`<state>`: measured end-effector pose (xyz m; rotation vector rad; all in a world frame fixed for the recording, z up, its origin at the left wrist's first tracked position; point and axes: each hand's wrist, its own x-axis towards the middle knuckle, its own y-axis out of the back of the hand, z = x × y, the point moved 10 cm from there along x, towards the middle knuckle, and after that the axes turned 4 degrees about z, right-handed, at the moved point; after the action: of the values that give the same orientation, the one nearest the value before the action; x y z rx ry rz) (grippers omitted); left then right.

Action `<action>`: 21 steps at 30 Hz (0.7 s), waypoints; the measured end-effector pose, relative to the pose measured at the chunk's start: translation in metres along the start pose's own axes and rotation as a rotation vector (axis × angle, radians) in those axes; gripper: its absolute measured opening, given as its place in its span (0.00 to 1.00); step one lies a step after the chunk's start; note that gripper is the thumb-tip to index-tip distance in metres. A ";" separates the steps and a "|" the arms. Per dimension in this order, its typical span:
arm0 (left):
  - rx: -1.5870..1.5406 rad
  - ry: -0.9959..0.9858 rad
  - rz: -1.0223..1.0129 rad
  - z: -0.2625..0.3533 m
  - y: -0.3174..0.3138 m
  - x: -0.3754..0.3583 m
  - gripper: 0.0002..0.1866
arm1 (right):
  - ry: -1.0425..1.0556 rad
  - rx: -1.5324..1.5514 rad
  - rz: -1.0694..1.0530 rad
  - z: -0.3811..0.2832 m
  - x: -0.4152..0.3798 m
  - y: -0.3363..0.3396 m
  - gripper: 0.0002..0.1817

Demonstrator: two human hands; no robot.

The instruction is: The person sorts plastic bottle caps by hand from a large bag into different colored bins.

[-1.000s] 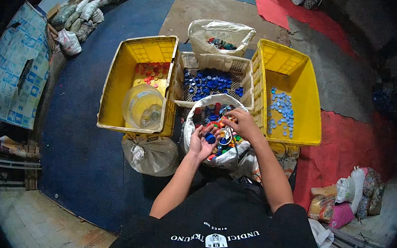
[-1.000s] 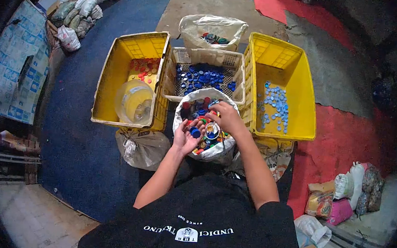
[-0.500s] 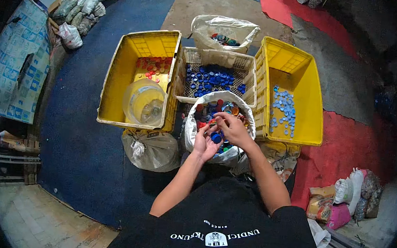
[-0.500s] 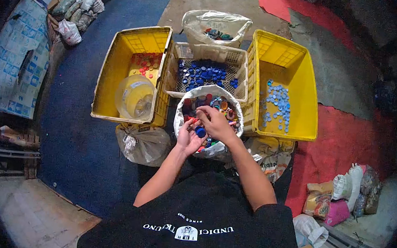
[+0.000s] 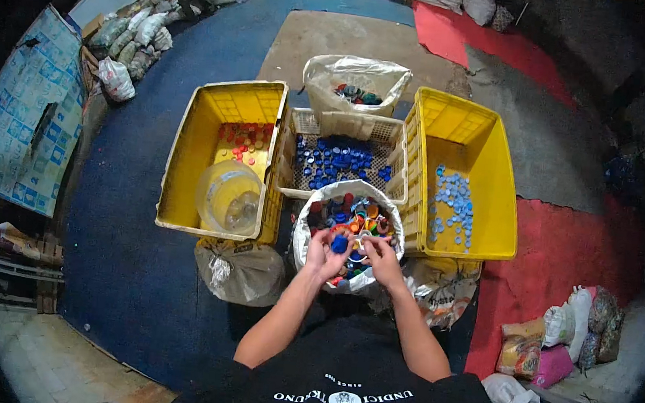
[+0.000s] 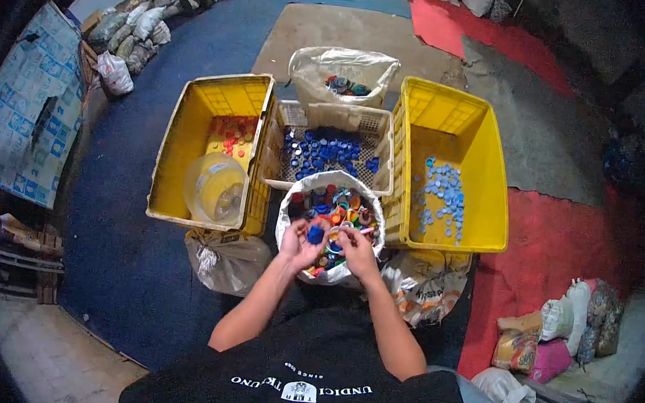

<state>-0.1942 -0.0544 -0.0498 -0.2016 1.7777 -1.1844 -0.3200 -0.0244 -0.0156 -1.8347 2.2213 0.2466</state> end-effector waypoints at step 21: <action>0.919 -0.452 0.166 0.063 0.011 -0.076 0.15 | 0.227 -0.469 0.010 -0.025 0.039 -0.023 0.11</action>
<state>-0.1013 -0.0434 -0.0159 0.2065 0.7335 -1.5584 -0.3063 -0.0729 -0.0029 -2.1771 2.4858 0.6378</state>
